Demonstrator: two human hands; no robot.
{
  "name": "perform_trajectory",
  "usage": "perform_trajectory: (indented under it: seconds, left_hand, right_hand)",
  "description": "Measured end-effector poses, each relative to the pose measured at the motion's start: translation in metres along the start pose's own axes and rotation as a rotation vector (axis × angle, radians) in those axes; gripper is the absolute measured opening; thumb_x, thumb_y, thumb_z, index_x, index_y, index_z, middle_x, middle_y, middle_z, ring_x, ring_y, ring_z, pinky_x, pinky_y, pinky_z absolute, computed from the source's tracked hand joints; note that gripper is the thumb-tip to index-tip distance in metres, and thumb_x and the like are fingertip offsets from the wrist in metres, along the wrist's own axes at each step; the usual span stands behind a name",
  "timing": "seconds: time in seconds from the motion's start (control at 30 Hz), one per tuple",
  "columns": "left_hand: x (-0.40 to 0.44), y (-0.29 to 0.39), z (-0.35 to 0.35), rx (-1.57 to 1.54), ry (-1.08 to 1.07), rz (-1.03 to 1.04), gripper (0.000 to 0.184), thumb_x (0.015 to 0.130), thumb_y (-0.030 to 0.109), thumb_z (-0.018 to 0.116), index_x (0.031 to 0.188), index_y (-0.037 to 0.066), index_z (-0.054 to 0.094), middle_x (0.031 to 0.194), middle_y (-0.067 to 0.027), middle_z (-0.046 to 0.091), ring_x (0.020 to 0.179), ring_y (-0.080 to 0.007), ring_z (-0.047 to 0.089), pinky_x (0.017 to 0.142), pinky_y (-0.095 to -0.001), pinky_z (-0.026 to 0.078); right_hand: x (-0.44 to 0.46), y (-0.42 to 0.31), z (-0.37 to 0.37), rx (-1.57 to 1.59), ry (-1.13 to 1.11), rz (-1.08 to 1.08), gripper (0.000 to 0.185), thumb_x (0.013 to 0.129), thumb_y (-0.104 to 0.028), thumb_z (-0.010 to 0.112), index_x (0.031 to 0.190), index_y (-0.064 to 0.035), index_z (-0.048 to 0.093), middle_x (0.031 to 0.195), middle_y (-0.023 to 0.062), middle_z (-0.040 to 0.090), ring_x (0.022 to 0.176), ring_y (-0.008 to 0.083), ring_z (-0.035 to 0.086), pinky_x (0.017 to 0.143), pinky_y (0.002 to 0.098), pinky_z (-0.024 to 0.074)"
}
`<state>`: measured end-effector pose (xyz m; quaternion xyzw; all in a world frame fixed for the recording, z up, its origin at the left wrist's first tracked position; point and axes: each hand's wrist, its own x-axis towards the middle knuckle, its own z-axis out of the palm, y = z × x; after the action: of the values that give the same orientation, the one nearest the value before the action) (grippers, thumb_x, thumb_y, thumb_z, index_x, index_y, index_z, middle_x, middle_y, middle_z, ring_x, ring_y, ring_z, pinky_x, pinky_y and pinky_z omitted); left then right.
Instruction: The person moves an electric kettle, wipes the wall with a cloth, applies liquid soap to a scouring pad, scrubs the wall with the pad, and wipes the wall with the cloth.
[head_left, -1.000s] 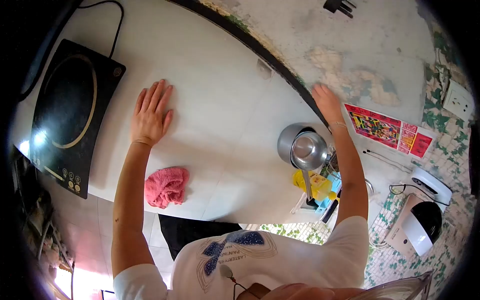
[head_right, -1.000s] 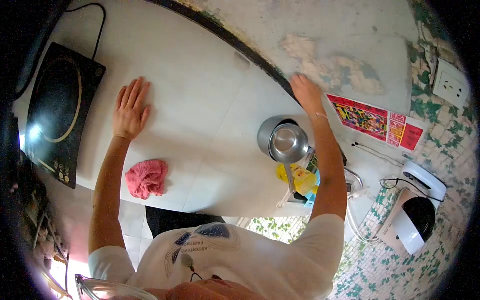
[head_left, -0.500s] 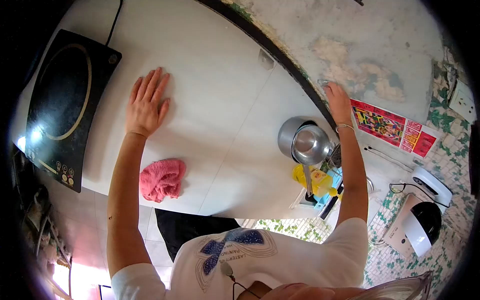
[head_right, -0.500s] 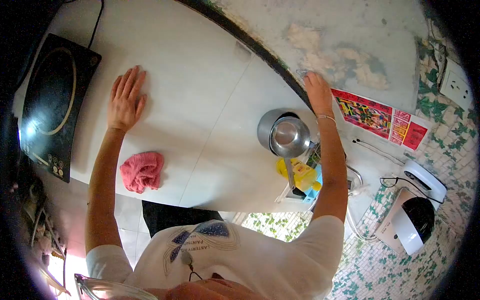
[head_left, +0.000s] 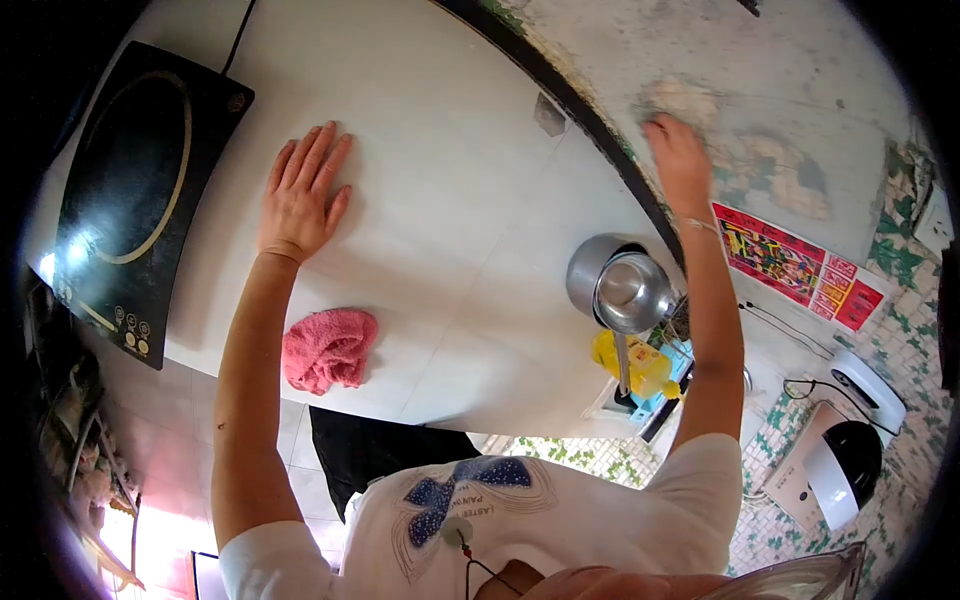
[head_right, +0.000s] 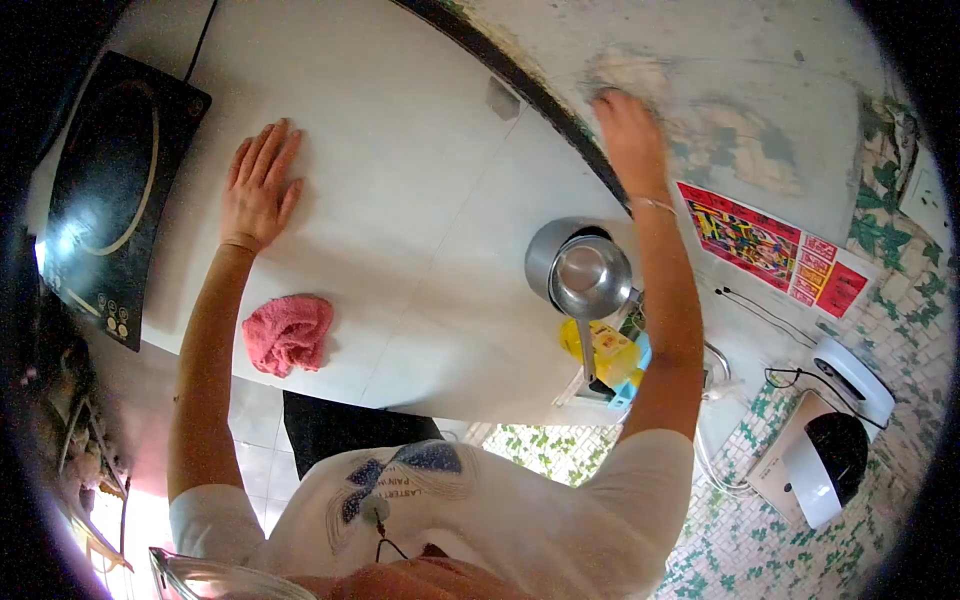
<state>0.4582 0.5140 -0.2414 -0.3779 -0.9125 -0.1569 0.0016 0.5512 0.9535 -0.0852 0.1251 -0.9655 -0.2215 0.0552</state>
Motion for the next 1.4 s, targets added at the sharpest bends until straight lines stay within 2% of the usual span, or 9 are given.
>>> perform_trajectory:
  seconds: [0.43,0.63,0.67,0.8,0.9,1.03,1.27,1.33,1.4]
  left_hand:
    - [0.0,-0.001,-0.004,-0.027,-0.016,-0.015,0.057,0.089,0.033,0.049,0.142,0.019,0.034,0.147,-0.0026,0.032,0.135,-0.0195,0.03,0.114,-0.0389,0.02]
    - [0.0,0.002,-0.007,-0.043,-0.029,-0.012,0.058,0.088,0.029,0.051,0.142,0.018,0.034,0.148,-0.0037,0.031,0.135,-0.0202,0.029,0.115,-0.039,0.019]
    - [0.001,0.001,-0.006,-0.032,-0.04,-0.016,0.058,0.088,0.03,0.051,0.142,0.017,0.034,0.148,-0.0037,0.031,0.136,-0.0202,0.029,0.115,-0.039,0.019]
    - [0.003,0.003,-0.008,0.0,-0.077,-0.032,0.059,0.088,0.031,0.051,0.142,0.017,0.032,0.148,-0.0037,0.029,0.136,-0.02,0.028,0.115,-0.0388,0.018]
    - [0.002,0.002,-0.008,-0.008,-0.069,-0.024,0.06,0.087,0.031,0.05,0.143,0.017,0.032,0.149,-0.0041,0.029,0.137,-0.0202,0.027,0.115,-0.0392,0.018]
    - [-0.001,-0.003,-0.004,-0.069,-0.075,-0.022,0.061,0.087,0.032,0.05,0.143,0.016,0.032,0.15,-0.0048,0.027,0.137,-0.0205,0.027,0.115,-0.0396,0.018]
    - [0.001,-0.001,-0.011,-0.084,-0.098,-0.024,0.059,0.089,0.033,0.048,0.143,0.016,0.031,0.15,-0.0046,0.027,0.138,-0.0195,0.025,0.115,-0.0389,0.016]
    - [0.001,-0.003,-0.01,-0.097,-0.099,-0.025,0.059,0.089,0.033,0.048,0.143,0.016,0.032,0.15,-0.0047,0.027,0.138,-0.0194,0.025,0.115,-0.0389,0.016]
    - [0.001,-0.004,-0.009,-0.101,-0.1,-0.035,0.059,0.089,0.033,0.049,0.142,0.015,0.032,0.149,-0.0047,0.028,0.137,-0.0194,0.025,0.115,-0.039,0.016]
  right_hand:
    - [0.038,-0.026,0.052,0.071,-0.089,-0.125,0.018,0.081,-0.012,0.058,0.098,-0.0062,0.061,0.104,0.0072,0.061,0.09,0.0238,0.059,0.075,0.035,0.0502]
    - [0.044,0.033,-0.073,0.377,0.068,0.695,0.021,0.088,-0.025,0.057,0.1,-0.01,0.064,0.093,0.0119,0.062,0.089,0.0285,0.058,0.078,0.0418,0.0459]
    - [0.033,0.059,-0.085,-0.099,0.427,0.241,0.021,0.084,-0.015,0.059,0.103,-0.0128,0.065,0.101,0.011,0.059,0.094,0.027,0.055,0.081,0.0408,0.0447]
    - [0.058,0.051,-0.114,-0.242,0.562,0.285,0.027,0.079,-0.005,0.059,0.104,-0.0118,0.066,0.097,0.0113,0.06,0.094,0.0286,0.055,0.081,0.0397,0.0449]
    - [0.063,0.0,-0.027,0.511,0.101,0.338,0.015,0.087,-0.02,0.055,0.095,-0.0103,0.063,0.089,0.0096,0.063,0.088,0.0289,0.06,0.081,0.0392,0.0466]
    - [0.057,-0.038,0.05,0.362,-0.013,0.051,0.024,0.09,-0.029,0.053,0.098,-0.0074,0.061,0.093,0.013,0.062,0.091,0.0312,0.058,0.08,0.0396,0.0464]
    - [0.156,-0.014,-0.061,0.776,0.072,0.721,0.021,0.09,-0.025,0.058,0.092,-0.0046,0.062,0.077,0.0099,0.059,0.074,0.0246,0.059,0.069,0.0342,0.0469]
    - [0.19,-0.028,-0.047,0.152,0.662,0.041,0.014,0.09,-0.019,0.057,0.096,-0.0075,0.063,0.086,0.0061,0.06,0.078,0.0224,0.058,0.068,0.0328,0.0482]
    - [0.207,-0.053,-0.023,0.241,0.53,0.085,0.014,0.089,-0.017,0.058,0.098,-0.0092,0.063,0.09,0.0047,0.059,0.081,0.0226,0.058,0.069,0.0332,0.0486]
